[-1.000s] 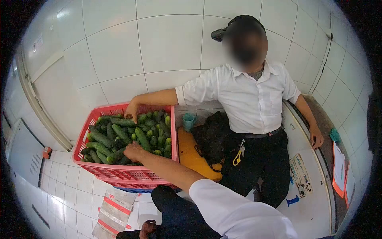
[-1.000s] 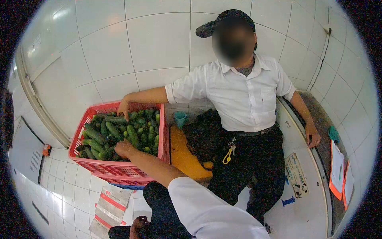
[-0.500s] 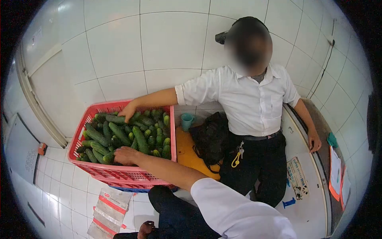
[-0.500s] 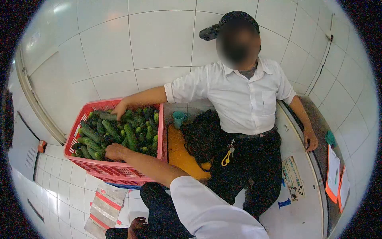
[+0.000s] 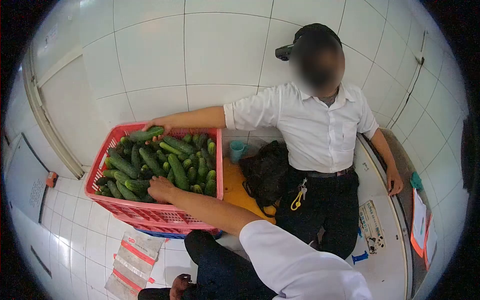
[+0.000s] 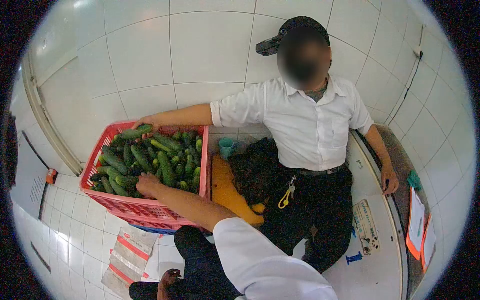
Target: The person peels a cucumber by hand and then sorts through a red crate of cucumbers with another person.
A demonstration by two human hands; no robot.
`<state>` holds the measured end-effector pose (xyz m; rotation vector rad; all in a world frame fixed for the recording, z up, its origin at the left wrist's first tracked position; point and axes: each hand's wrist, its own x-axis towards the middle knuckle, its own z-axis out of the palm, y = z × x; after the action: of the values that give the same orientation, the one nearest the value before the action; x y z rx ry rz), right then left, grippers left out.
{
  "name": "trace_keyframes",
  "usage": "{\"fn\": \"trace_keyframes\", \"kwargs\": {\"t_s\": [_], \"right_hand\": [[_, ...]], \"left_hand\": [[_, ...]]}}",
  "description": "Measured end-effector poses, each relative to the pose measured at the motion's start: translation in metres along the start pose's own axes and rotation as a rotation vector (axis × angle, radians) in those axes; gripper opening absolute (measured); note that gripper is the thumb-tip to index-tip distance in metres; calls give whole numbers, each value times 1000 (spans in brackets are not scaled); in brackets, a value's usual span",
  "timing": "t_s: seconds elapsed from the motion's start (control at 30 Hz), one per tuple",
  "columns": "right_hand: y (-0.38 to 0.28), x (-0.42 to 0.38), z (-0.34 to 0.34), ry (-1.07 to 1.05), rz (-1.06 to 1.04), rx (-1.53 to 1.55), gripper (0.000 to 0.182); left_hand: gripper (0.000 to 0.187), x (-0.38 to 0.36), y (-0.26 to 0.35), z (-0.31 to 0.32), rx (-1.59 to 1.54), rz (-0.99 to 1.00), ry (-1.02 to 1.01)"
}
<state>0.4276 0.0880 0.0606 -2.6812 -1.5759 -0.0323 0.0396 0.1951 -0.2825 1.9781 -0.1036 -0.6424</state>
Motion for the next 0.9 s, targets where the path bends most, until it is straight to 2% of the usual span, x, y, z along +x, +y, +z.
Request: {"fn": "trace_keyframes", "kwargs": {"t_s": [0.07,0.17,0.27,0.37,0.4,0.43,0.47,0.5,0.53,0.57,0.6,0.63,0.67,0.7,0.77,0.8,0.87,0.9], "right_hand": [[1,-16,-15,42,-17,24,29],[0,-7,0,153,61,15,31],[3,-6,1,70,98,-18,23],[11,9,29,21,253,-2,21],[17,6,33,66,197,-90,25],[19,3,33,30,254,-131,25],[12,12,42,-9,296,-160,25],[20,39,83,79,415,-121,25],[29,68,131,177,528,-74,25],[24,38,82,35,384,-142,24],[18,6,26,-91,229,-194,23],[19,4,20,-94,230,-163,23],[17,2,9,-149,225,-170,22],[14,2,-3,-204,235,-183,22],[14,10,-7,-291,247,-125,22],[16,9,-8,-337,260,-102,23],[18,5,2,-190,267,-73,24],[21,4,4,-113,271,-63,25]], "left_hand": [[35,-1,16,-2,173,-36,15],[36,-4,34,-4,-241,-299,102],[33,7,20,3,-432,-456,160],[31,1,20,-3,-488,-416,99],[32,4,30,0,-389,-440,155],[34,-4,51,5,-299,-477,221],[35,3,22,7,-32,-308,203],[37,3,-16,11,234,-150,177],[38,-3,12,10,170,-234,244],[40,-7,33,8,53,-312,263],[39,-4,22,6,128,-286,143],[39,-14,82,-7,-241,-556,156],[37,-10,66,-3,53,-386,161],[37,-9,51,2,-174,-389,214],[38,-11,41,3,-348,-335,198],[36,-12,41,4,-312,-374,188],[35,-12,50,0,-242,-442,163],[36,-13,55,-3,-150,-377,139]]}}
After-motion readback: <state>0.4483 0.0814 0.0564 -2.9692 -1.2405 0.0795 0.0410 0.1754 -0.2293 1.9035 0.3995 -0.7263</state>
